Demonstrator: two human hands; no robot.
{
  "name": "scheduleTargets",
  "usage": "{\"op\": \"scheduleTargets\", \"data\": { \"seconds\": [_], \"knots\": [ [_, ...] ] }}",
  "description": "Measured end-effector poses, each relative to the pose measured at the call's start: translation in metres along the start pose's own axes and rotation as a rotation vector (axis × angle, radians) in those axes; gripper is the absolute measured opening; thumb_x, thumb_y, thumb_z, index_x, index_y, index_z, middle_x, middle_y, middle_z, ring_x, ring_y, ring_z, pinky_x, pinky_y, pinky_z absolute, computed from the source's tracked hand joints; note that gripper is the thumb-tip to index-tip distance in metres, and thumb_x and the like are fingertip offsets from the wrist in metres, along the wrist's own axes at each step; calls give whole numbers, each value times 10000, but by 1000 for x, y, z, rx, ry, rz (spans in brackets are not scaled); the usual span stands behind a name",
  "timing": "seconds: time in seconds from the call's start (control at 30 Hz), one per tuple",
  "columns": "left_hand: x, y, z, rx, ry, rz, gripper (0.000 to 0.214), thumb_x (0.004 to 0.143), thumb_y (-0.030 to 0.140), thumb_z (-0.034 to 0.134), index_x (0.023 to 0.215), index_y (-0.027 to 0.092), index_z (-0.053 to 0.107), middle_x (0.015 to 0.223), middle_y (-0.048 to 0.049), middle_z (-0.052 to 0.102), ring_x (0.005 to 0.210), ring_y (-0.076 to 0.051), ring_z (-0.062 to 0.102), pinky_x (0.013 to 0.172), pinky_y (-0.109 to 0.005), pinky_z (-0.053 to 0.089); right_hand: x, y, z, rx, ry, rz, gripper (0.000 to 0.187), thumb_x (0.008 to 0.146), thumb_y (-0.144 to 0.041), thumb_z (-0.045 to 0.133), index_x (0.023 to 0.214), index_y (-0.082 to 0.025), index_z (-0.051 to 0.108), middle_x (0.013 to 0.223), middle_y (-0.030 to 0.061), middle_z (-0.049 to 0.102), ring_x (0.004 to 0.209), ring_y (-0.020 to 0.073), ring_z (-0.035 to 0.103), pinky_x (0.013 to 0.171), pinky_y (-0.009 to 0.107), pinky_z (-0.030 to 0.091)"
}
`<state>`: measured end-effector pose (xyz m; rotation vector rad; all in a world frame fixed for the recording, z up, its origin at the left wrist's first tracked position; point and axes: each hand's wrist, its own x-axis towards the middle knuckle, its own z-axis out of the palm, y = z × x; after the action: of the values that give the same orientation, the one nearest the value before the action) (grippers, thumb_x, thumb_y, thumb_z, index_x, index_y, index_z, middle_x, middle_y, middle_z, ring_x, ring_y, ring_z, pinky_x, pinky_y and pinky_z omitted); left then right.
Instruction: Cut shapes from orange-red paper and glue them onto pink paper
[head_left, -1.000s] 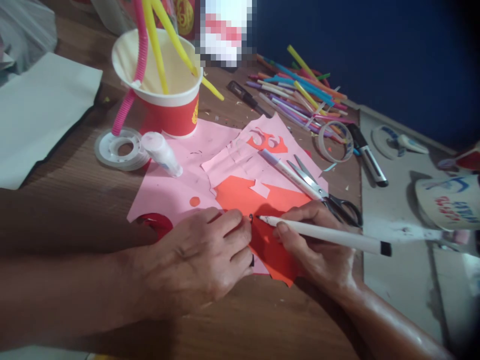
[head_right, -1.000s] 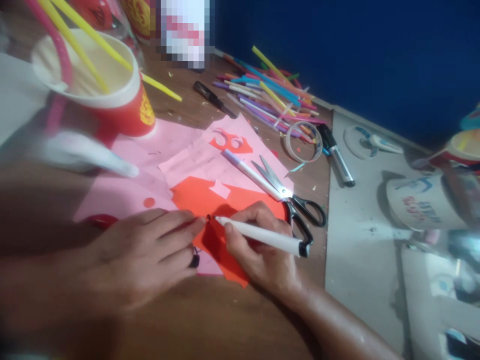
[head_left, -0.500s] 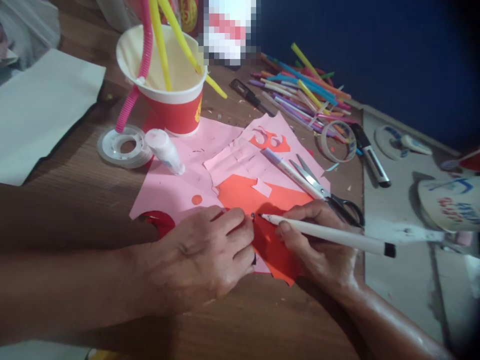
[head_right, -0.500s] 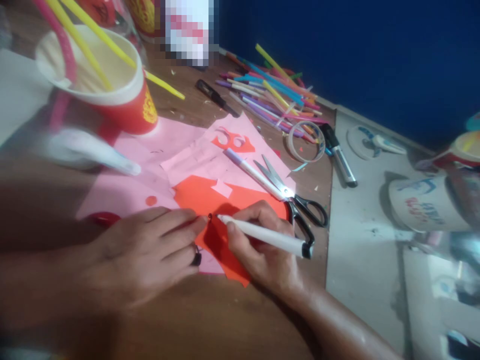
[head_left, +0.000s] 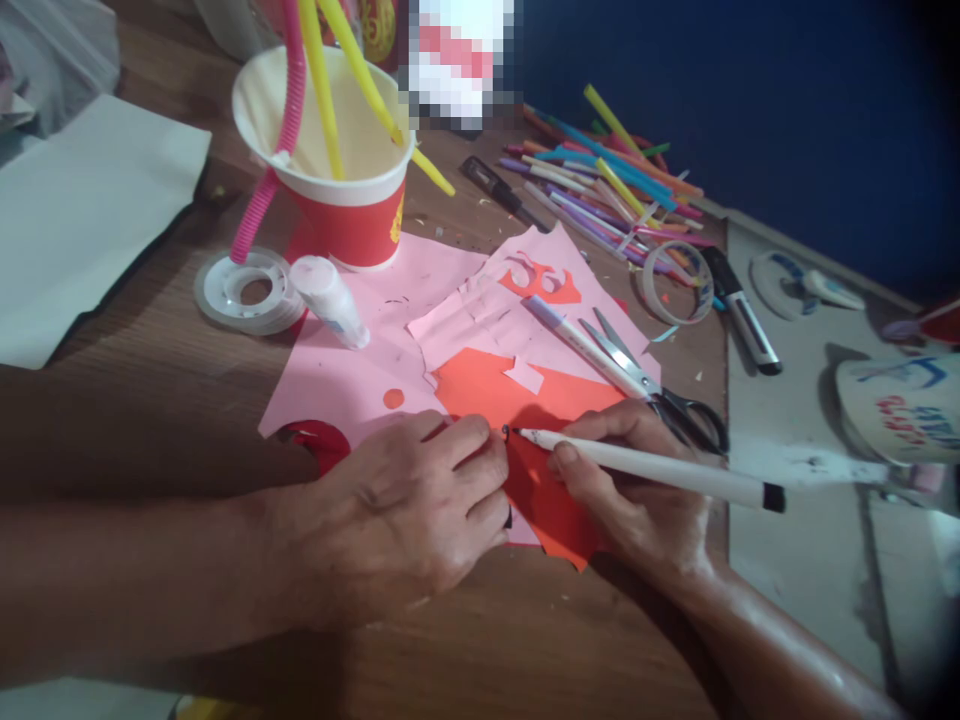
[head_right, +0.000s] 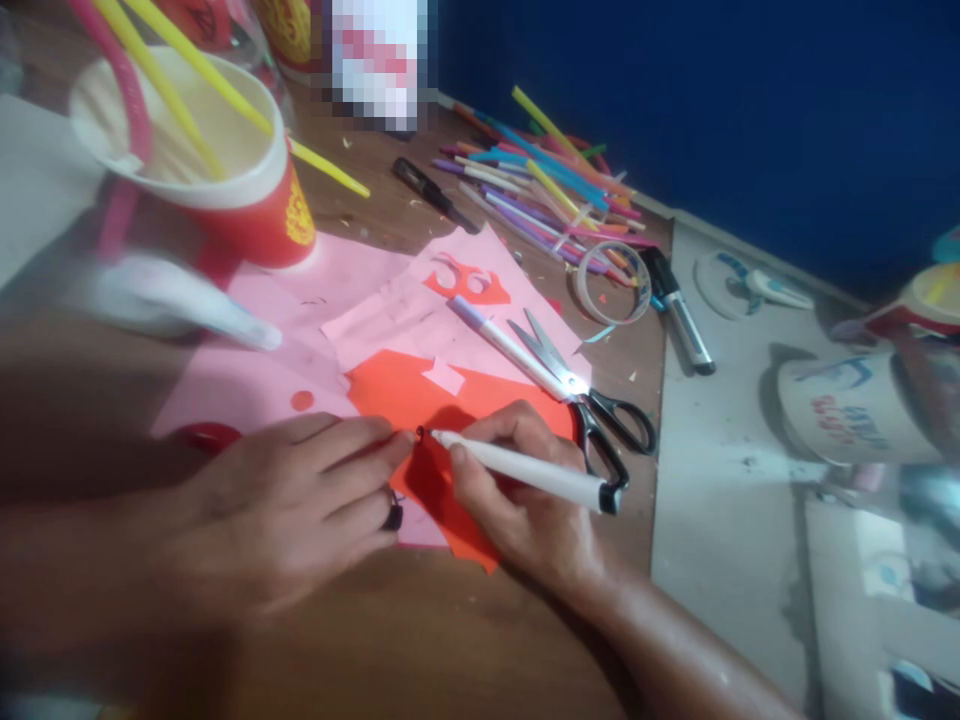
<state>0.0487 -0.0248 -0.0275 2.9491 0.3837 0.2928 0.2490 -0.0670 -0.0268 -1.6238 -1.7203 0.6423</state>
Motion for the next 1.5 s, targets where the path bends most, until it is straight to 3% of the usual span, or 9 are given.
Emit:
{"op": "scheduleTargets", "data": {
  "seconds": [0.7, 1.0, 1.5],
  "knots": [
    [3, 0, -2, 7, 30, -3, 92, 784, 186, 481, 773, 184, 572, 942, -90, 640, 879, -249, 543, 666, -378, 458, 3, 2, -1, -48, -4, 3, 75, 762, -180, 619, 753, -196, 546, 618, -22, 621, 499, 103, 598, 438, 194, 469],
    [3, -1, -2, 9, 4, 3, 98, 795, 181, 476, 799, 181, 575, 939, -91, 631, 905, -232, 537, 742, -386, 456, 6, -3, -1, -91, -12, -47, 68, 768, -190, 620, 752, -187, 554, 624, -20, 622, 481, 93, 587, 404, 179, 458],
    [3, -2, -4, -2, 6, 9, 83, 785, 198, 502, 794, 180, 583, 965, -89, 643, 879, -231, 545, 719, -379, 470, 4, -3, -4, -60, -70, -8, 100, 764, -188, 618, 735, -211, 526, 565, -33, 597, 425, 95, 534, 359, 189, 420]
  ]
}}
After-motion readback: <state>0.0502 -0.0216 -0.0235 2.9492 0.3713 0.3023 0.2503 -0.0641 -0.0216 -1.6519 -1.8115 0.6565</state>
